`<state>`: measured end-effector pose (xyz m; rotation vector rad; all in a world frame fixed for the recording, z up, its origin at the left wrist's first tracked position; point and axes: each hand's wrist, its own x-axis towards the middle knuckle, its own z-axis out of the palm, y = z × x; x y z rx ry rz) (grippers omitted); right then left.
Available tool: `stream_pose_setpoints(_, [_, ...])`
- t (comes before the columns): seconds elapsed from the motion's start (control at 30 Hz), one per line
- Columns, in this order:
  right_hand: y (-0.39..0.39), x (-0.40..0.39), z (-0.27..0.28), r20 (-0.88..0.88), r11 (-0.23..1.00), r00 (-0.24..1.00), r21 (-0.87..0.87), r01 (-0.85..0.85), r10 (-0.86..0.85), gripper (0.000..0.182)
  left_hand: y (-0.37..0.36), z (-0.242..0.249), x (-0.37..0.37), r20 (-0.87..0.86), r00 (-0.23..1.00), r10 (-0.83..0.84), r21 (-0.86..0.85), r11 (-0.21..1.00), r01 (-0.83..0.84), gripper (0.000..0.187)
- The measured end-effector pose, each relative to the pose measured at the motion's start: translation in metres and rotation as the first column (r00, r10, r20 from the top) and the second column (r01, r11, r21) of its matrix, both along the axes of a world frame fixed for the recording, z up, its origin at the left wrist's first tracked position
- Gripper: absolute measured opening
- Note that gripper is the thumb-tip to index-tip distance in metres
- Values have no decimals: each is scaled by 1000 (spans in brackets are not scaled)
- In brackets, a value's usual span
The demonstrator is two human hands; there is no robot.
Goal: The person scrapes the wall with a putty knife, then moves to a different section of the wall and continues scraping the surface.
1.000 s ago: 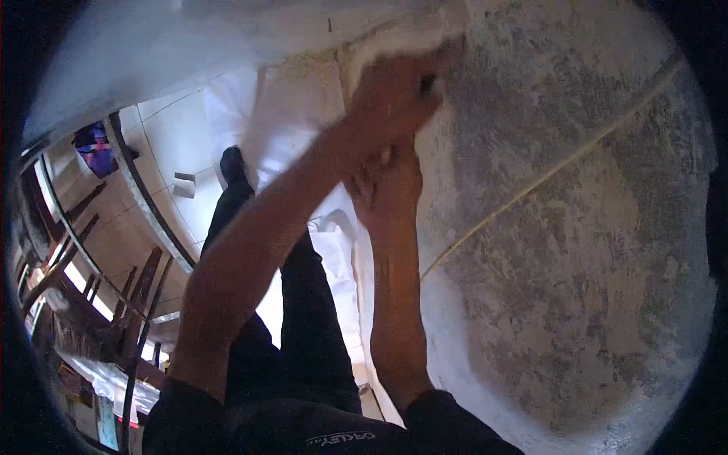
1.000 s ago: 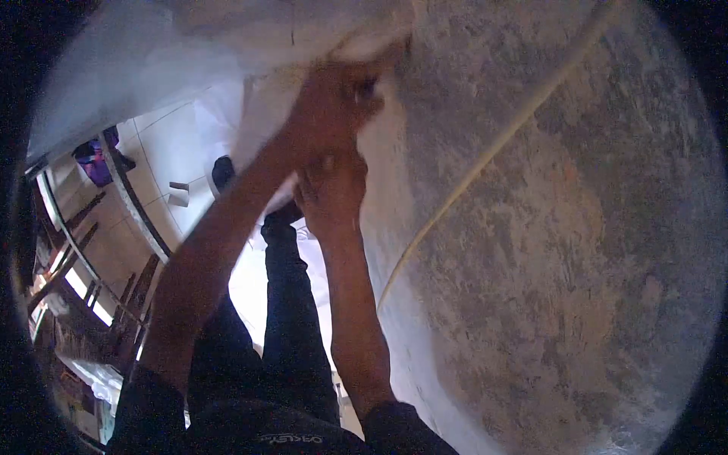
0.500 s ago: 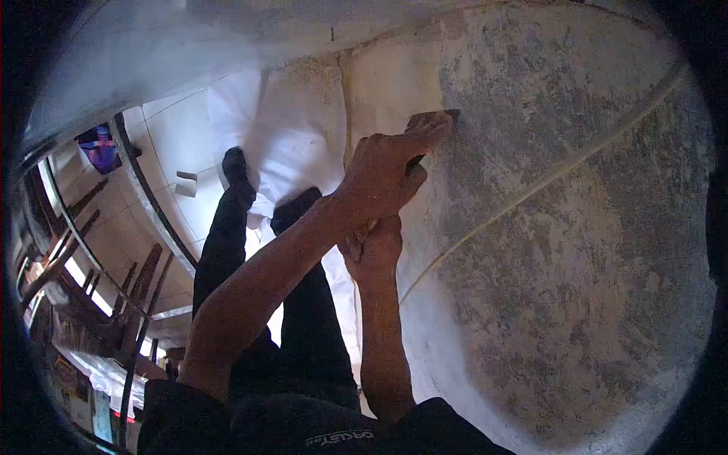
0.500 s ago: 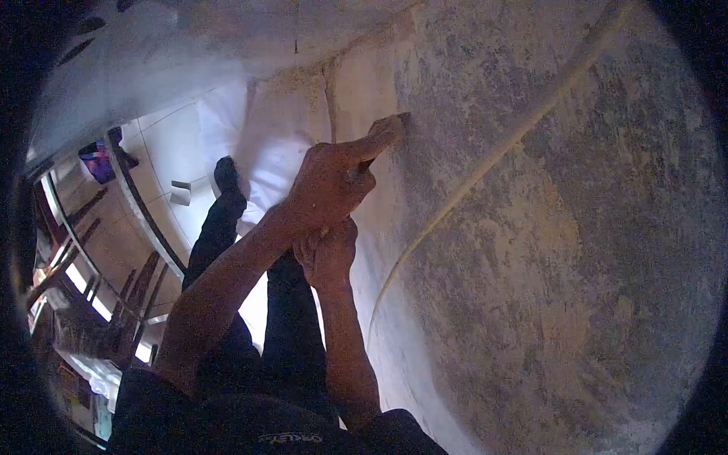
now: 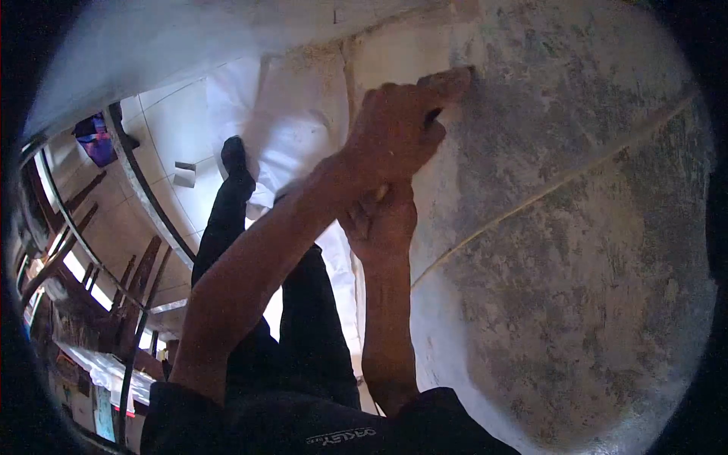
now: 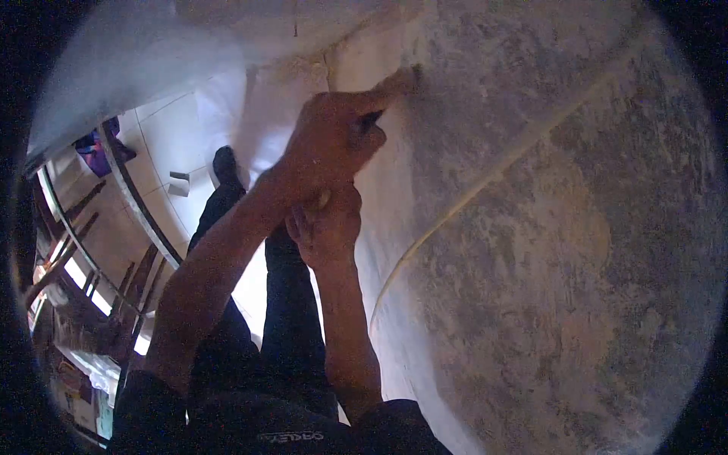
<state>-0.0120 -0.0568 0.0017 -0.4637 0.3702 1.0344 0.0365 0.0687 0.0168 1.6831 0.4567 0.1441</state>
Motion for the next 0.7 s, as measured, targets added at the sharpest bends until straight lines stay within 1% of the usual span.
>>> stream_pose_setpoints(0.03, [10, -3, 17, -3, 1000, 1000, 4, -5, 5, 38, -6, -1, -6, 6, 999, -35, 68, 997, 34, 46])
stream_pose_setpoints(0.07, [18, -10, 44, -97, 912, 993, -410, 16, -61, 37, -12, 0, -10, 16, 997, -75, 132, 989, 72, 46])
stream_pose_setpoints(0.1, [26, -11, 59, -148, 663, 976, -749, -5, -160, 36, -17, -1, -10, 27, 997, -74, 137, 988, 69, 46])
stream_pose_setpoints(0.13, [28, -6, 59, -143, 667, 978, -745, -5, -152, 36, -21, -1, -11, 91, 996, -11, 153, 988, -3, 50])
stream_pose_setpoints(0.17, [28, 1, 58, -143, 670, 986, -741, -49, -86, 35, -27, -3, -14, 144, 989, 46, 157, 985, -69, 54])
stream_pose_setpoints(0.2, [27, 5, 56, -139, 667, 990, -740, -84, -30, 33, -21, 0, -8, 142, 989, 40, 149, 987, -62, 54])
stream_pose_setpoints(0.23, [25, 10, 48, -132, 664, 991, -744, -74, -38, 33, -4, 3, 8, 111, 993, 45, 150, 987, -61, 55])
stream_pose_setpoints(0.27, [23, 15, 35, -80, 802, 997, -596, -49, 1, 33, 10, 7, 18, 79, 995, 57, 157, 985, -69, 55])
stream_pose_setpoints(0.3, [22, 17, 24, -31, 905, 999, -423, -41, 31, 32, 15, 10, 19, 17, 999, 46, 67, 997, -47, 54])
stream_pose_setpoints(0.33, [21, 15, 18, 20, 972, 999, -232, -42, 47, 32, 7, 7, 10, 10, 999, 46, 65, 997, -47, 54])
stream_pose_setpoints(0.37, [19, 8, 21, 21, 974, 999, -222, -42, 48, 32, -4, 3, -1, 24, 999, 21, 116, 993, -24, 54])
stream_pose_setpoints(0.4, [18, -3, 35, 30, 928, 998, -370, -44, 59, 30, -10, 3, -7, 36, 999, -4, 162, 987, -1, 54])
stream_pose_setpoints(0.43, [19, -7, 44, 41, 858, 996, -512, -43, 74, 29, -13, 0, -7, 39, 999, -3, 164, 987, -4, 54])
stream_pose_setpoints(0.47, [24, -1, 44, 45, 858, 996, -511, -46, 80, 29, -16, -4, -6, 104, 994, 33, 182, 982, -51, 53])
stream_pose_setpoints(0.5, [47, 12, 56, -74, 699, 997, -714, -32, -30, 28, -20, -5, -7, 160, 985, 67, 187, 978, -97, 53])
stream_pose_setpoints(0.53, [57, 19, 61, -157, 490, 973, -870, -54, -171, 28, -12, 1, -2, 155, 985, 69, 174, 980, -96, 53])
stream_pose_setpoints(0.57, [52, 12, 48, 87, 512, 983, -859, -7, 160, 27, 2, 4, 9, 110, 993, 52, 152, 986, -69, 53])
stream_pose_setpoints(0.6, [52, 14, 46, 89, 511, 983, -860, -7, 163, 27, 14, 3, 18, 63, 997, 38, 134, 990, -46, 52])
stream_pose_setpoints(0.63, [53, 13, 47, -6, 536, 1000, -844, -1, -9, 27, 7, -10, 17, 180, 981, 79, 82, 992, -95, 51])
stream_pose_setpoints(0.67, [56, 14, 47, -105, 572, 980, -820, 12, -171, 28, 4, -10, 9, 177, 981, 81, 93, 991, -99, 51])
stream_pose_setpoints(0.7, [31, 9, 40, 32, 819, 998, -573, -24, 51, 32, -2, 0, -2, 117, 993, 24, 124, 991, -39, 52])
